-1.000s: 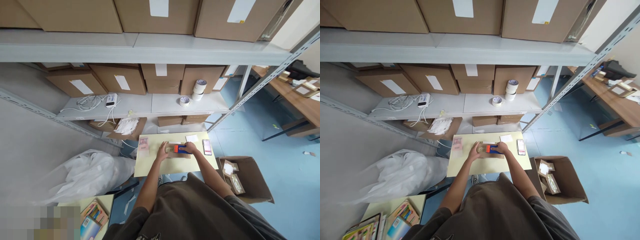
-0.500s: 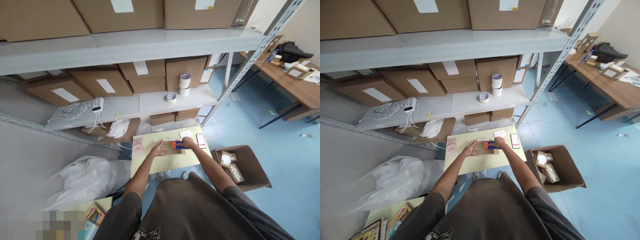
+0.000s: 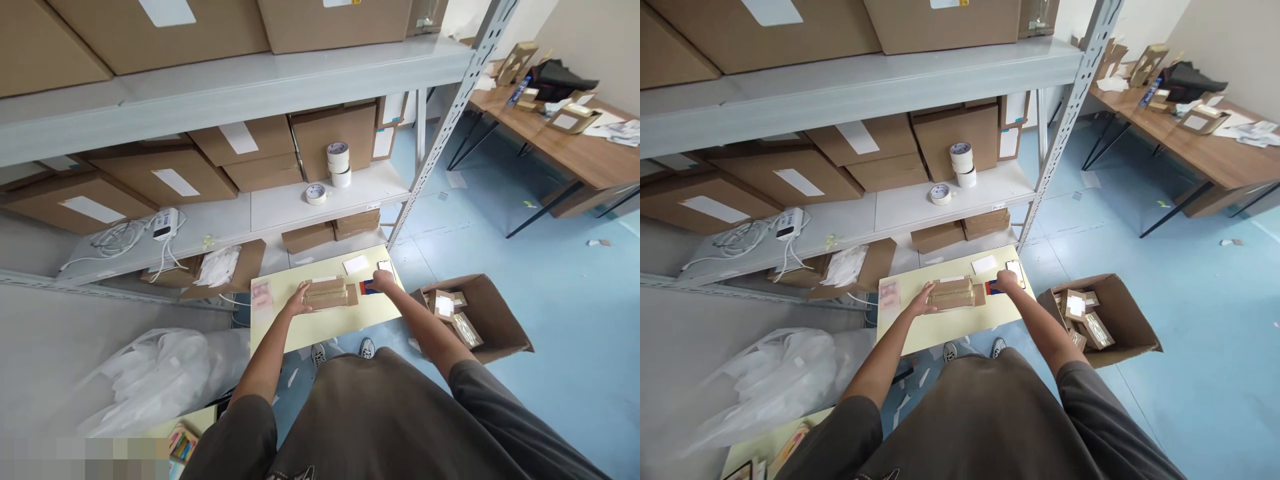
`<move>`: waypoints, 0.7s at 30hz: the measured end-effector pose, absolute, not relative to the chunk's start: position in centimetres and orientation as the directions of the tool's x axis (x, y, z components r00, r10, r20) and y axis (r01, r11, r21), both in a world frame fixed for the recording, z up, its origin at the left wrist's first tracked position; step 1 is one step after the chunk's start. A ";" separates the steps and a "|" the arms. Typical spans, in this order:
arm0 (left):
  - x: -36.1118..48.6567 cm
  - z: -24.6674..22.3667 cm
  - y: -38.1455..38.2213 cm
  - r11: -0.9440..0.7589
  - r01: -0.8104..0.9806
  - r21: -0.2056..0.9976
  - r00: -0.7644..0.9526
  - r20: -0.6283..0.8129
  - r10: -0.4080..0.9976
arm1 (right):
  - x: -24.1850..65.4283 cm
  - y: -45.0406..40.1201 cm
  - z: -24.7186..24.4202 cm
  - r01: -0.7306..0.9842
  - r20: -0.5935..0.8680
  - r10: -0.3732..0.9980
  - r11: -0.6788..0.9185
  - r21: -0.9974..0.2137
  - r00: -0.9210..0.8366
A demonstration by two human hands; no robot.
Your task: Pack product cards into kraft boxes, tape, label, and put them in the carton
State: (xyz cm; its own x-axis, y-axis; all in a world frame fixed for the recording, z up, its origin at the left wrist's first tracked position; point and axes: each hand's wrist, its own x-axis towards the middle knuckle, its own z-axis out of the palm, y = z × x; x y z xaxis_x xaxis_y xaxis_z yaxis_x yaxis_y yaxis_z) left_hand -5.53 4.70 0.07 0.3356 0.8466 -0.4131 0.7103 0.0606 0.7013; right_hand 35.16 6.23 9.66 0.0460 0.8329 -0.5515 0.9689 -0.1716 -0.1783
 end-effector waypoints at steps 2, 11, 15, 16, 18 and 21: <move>-5.5 0.3 4.7 0.074 0.717 0.693 0.326 -0.427 0.843 | 31.8 6.1 8.5 0.965 -0.560 0.827 -0.182 -0.191 0.045; -6.0 0.0 4.6 0.086 0.697 0.712 0.317 -0.413 0.854 | 28.3 3.3 4.8 0.924 -0.575 0.806 -0.313 -0.219 0.137; -6.0 -0.3 4.6 0.099 0.691 0.716 0.307 -0.415 0.856 | 32.0 -1.1 2.1 0.816 -0.550 0.762 -0.532 -0.228 0.343; -6.0 -0.3 4.6 0.105 0.692 0.714 0.301 -0.418 0.857 | 32.7 -2.3 1.2 0.801 -0.540 0.762 -0.548 -0.243 0.357; -6.0 -0.2 4.4 0.103 0.689 0.718 0.300 -0.411 0.861 | 33.6 -4.1 -0.3 0.753 -0.573 0.743 -0.584 -0.303 0.346; -5.9 0.0 4.1 0.097 0.682 0.725 0.311 -0.407 0.859 | 33.8 -5.1 -1.1 0.636 -0.601 0.714 -0.659 -0.401 0.360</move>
